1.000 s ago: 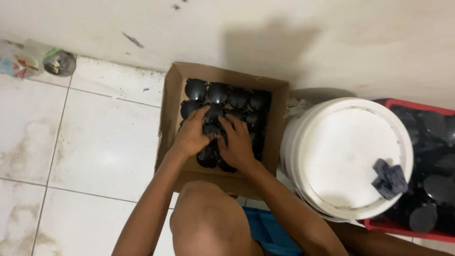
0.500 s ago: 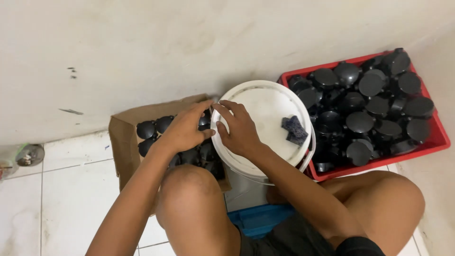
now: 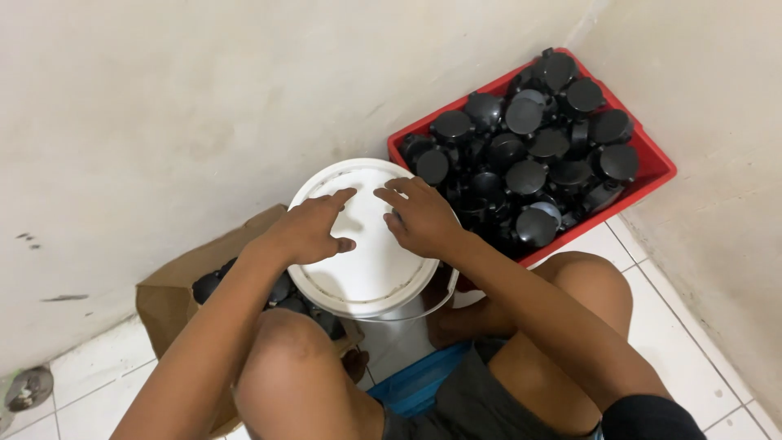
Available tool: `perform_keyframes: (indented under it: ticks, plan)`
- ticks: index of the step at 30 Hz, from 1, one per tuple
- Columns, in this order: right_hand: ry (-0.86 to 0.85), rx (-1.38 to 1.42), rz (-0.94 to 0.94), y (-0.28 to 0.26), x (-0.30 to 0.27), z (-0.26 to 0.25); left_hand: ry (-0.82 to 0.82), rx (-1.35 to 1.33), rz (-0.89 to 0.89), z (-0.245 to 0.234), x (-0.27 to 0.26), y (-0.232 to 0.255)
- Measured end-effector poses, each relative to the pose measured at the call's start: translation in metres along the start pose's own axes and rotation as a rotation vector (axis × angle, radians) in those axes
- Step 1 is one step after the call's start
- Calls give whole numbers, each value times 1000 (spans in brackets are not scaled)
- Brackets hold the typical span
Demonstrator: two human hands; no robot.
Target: Cleaning black plastic components with a cloth and sorting them into a box
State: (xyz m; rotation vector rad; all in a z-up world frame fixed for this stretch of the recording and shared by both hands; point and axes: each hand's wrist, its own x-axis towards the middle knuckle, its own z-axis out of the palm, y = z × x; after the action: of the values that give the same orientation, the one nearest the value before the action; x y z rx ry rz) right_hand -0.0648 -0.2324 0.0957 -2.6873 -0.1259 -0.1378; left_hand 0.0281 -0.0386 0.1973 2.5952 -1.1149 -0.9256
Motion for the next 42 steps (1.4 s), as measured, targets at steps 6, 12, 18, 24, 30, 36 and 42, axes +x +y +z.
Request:
perform_keyframes:
  ticks: [6,12,18,24,30,36,42]
  plan:
    - [40,104,48,69,-18,-19,27,57,98,7,72,51]
    - [16,87,273,152,-30,-51,80,-147,225,72,177,101]
    - [54,4,432,259,-62,-55,66,-395,190,110,228,160]
    - [10,14,575,297,-94,-30,39,-210,122,152,287,182]
    - [-102,-176,532,299,-95,-5,98,-43,157,203,337,169]
    - [-60,-117,515,306,-98,1,161,-183,174,201,340,164]
    - [79,-224,412,307,-95,1,218,-172,172,194,349,153]
